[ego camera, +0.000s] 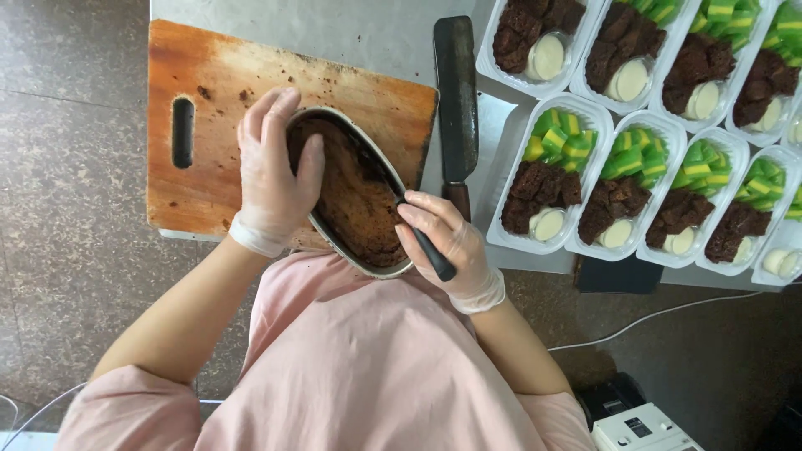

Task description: Slicing food on a cutting board and assembling meal boxes with avocado and eggs.

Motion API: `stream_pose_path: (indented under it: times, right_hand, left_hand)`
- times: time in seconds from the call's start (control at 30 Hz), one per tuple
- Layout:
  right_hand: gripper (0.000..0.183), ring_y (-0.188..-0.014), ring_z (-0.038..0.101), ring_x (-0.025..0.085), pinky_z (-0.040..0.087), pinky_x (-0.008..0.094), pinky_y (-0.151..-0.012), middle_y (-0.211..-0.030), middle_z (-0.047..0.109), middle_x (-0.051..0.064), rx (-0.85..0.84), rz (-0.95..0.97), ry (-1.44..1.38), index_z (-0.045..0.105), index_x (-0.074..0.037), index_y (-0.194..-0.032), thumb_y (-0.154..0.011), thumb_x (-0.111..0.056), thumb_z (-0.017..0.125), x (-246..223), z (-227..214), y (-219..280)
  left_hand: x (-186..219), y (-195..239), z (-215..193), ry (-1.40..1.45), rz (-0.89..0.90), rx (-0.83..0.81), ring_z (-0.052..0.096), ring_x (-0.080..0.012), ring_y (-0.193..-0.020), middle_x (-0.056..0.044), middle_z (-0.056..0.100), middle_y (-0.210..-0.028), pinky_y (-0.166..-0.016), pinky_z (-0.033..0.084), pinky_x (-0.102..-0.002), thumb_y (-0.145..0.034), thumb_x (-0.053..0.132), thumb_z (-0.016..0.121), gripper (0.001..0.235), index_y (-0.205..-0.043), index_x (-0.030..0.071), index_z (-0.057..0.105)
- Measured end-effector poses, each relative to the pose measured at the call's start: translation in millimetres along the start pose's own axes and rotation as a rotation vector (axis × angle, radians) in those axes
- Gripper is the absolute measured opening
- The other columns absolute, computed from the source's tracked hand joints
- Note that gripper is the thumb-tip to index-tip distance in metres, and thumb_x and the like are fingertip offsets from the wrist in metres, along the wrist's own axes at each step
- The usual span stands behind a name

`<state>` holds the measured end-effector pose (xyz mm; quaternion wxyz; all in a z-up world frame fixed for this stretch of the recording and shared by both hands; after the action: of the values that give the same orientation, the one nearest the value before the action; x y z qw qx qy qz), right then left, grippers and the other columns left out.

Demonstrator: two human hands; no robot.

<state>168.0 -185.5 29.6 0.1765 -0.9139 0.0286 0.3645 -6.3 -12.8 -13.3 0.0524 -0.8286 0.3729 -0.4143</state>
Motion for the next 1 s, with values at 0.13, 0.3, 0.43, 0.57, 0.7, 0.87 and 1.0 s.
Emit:
stream_pose_path:
  times: [0.13, 0.3, 0.43, 0.57, 0.7, 0.87, 1.0]
  right_hand:
    - [0.026, -0.104, 0.076, 0.024, 0.063, 0.030, -0.090, -0.119, 0.071, 0.011, 0.015, -0.011, -0.052, 0.069, -0.004, -0.111, -0.088, 0.002, 0.082, 25, 11, -3]
    - [0.021, -0.105, 0.076, 0.022, 0.065, 0.030, -0.092, -0.108, 0.074, 0.011, 0.042, -0.081, -0.143, 0.071, -0.004, -0.105, -0.089, 0.005, 0.081, 38, 21, -15]
    - [0.018, -0.106, 0.077, 0.022, 0.065, 0.029, -0.092, -0.104, 0.073, 0.010, 0.006, 0.034, -0.252, 0.072, -0.004, -0.105, -0.091, 0.006, 0.078, 47, 15, -20]
    - [0.012, -0.109, 0.076, 0.023, 0.061, 0.032, -0.098, -0.104, 0.074, 0.008, -0.041, 0.172, -0.392, 0.071, -0.004, -0.102, -0.094, 0.004, 0.074, 60, 16, -26]
    - [0.007, -0.112, 0.073, 0.022, 0.057, 0.037, -0.108, -0.103, 0.073, 0.008, -0.102, 0.321, -0.607, 0.071, -0.004, -0.099, -0.097, 0.002, 0.070, 80, 20, -24]
    - [0.004, -0.087, 0.067, 0.014, 0.053, 0.041, -0.120, -0.096, 0.071, 0.007, -0.109, 0.461, -0.950, 0.072, -0.003, -0.103, -0.100, 0.000, 0.071, 98, 27, -13]
    - [0.005, -0.114, 0.072, 0.023, 0.057, 0.039, -0.113, -0.109, 0.073, 0.008, -0.084, 0.222, -0.636, 0.071, -0.004, -0.105, -0.101, -0.003, 0.070, 55, 16, -21]
  left_hand:
    - [-10, 4, 9, 0.245, -0.303, -0.027, 0.063, -0.0309, -0.127, -0.018, 0.065, -0.134, -0.110, 0.051, -0.041, -0.110, 0.003, 0.058, 0.033, -0.143, 0.002, 0.055]
    - [-7, -6, 9, 0.354, -0.547, -0.062, 0.072, -0.0184, -0.100, -0.014, 0.075, -0.111, -0.091, 0.058, -0.033, -0.111, 0.005, 0.052, 0.023, -0.130, 0.008, 0.064]
    - [-5, -6, 10, 0.351, -0.552, -0.062, 0.073, -0.0162, -0.093, -0.013, 0.076, -0.104, -0.085, 0.058, -0.031, -0.110, 0.004, 0.054, 0.022, -0.128, 0.009, 0.066]
    - [-6, -7, 13, 0.328, -0.514, -0.019, 0.074, -0.0163, -0.089, -0.014, 0.075, -0.098, -0.081, 0.058, -0.030, -0.109, 0.001, 0.055, 0.022, -0.126, 0.008, 0.067]
    - [-7, -5, 11, 0.318, -0.475, -0.007, 0.075, -0.0174, -0.089, -0.015, 0.075, -0.099, -0.081, 0.059, -0.030, -0.109, -0.001, 0.056, 0.022, -0.126, 0.008, 0.068]
    - [-9, -8, 12, 0.324, -0.483, -0.014, 0.075, -0.0177, -0.088, -0.015, 0.075, -0.098, -0.080, 0.059, -0.031, -0.108, 0.000, 0.056, 0.023, -0.125, 0.008, 0.068]
    - [-21, -15, 14, 0.313, -0.405, -0.082, 0.078, -0.0219, -0.090, -0.016, 0.076, -0.101, -0.077, 0.060, -0.032, -0.106, 0.000, 0.057, 0.023, -0.125, 0.008, 0.069]
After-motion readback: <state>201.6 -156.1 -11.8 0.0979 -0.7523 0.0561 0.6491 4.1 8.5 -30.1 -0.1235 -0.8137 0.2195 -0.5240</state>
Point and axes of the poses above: each hand's wrist, its own y-axis away from the middle knuckle, its own z-axis out of the palm, x = y × z, the point moved 1 cm from there along -y, towards the middle knuckle
